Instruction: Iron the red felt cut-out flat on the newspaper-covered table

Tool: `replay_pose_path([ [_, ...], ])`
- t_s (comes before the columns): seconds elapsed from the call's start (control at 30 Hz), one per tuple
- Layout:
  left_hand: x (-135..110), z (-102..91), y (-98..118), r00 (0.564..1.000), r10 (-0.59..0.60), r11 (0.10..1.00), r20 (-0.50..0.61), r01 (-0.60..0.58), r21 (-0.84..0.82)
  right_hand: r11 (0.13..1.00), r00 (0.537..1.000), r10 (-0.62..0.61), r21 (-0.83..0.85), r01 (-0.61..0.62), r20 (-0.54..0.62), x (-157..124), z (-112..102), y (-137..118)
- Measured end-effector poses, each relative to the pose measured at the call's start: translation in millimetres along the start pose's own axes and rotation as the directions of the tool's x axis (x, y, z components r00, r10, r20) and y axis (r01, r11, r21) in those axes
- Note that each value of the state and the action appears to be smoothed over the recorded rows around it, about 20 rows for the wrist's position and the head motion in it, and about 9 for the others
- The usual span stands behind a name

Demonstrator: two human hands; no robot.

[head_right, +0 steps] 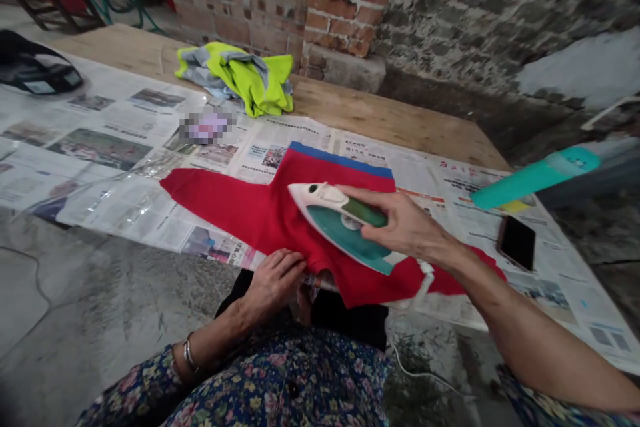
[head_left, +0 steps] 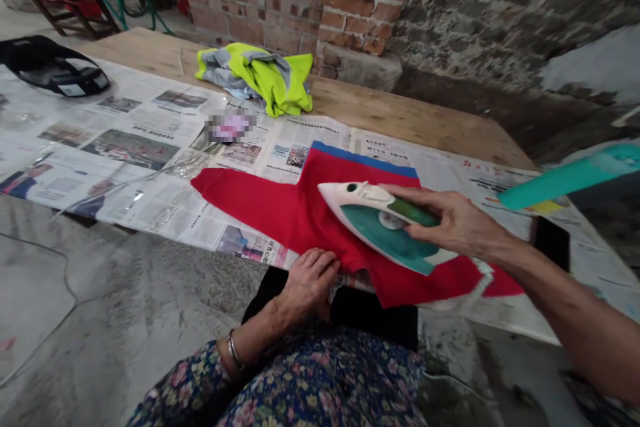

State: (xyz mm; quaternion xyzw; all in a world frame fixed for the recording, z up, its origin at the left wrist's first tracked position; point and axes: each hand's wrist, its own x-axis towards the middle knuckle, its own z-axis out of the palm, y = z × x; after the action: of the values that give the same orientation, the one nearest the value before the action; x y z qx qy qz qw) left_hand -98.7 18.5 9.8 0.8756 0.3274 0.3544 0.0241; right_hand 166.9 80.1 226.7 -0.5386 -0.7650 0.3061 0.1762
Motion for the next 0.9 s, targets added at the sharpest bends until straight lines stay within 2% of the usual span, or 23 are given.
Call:
replay_pose_path([
  [0.07, -7, 7.2, 7, 1.000, -0.003, 1.000, -0.015, 0.003, -0.021, 0.994, 0.982, -0.105, 0.028, 0.102, 0.156, 28, 12, -12],
  [0.13, -13, 10.1, 11, 1.000, -0.004, 0.999, 0.012, 0.004, -0.042, 0.979, 0.939, -0.203, 0.074, 0.190, 0.277, 55, 26, -22],
  [0.23, -17, 9.7, 15, 0.999, -0.004, 0.997, 0.045, 0.008, -0.081, 0.961, 0.890, -0.276, 0.130, 0.245, 0.363, 91, 46, -33],
  [0.33, -16, 8.8, 17, 0.999, -0.022, 0.995, 0.049, 0.026, -0.100, 0.952, 0.880, -0.301, 0.161, 0.259, 0.368, 121, 63, -45],
  [0.47, -12, 7.2, 20, 0.999, -0.039, 0.994, -0.003, 0.038, -0.100, 0.935, 0.860, -0.347, 0.200, 0.291, 0.373, 162, 89, -68],
  [0.63, -9, 2.6, 23, 0.999, -0.042, 0.993, -0.025, 0.039, -0.108, 0.929, 0.854, -0.340, 0.282, 0.240, 0.394, 208, 125, -99],
  [0.7, -9, 2.3, 24, 0.999, -0.042, 0.994, -0.019, 0.040, -0.105, 0.927, 0.850, -0.339, 0.295, 0.231, 0.402, 220, 136, -108],
  [0.77, -9, 3.3, 25, 0.998, -0.052, 0.994, -0.035, 0.048, -0.096, 0.912, 0.837, -0.383, 0.303, 0.276, 0.390, 228, 144, -115],
  [0.9, -10, 5.5, 25, 0.997, -0.070, 0.994, -0.026, 0.068, -0.086, 0.849, 0.759, -0.521, 0.328, 0.414, 0.391, 229, 148, -124],
])
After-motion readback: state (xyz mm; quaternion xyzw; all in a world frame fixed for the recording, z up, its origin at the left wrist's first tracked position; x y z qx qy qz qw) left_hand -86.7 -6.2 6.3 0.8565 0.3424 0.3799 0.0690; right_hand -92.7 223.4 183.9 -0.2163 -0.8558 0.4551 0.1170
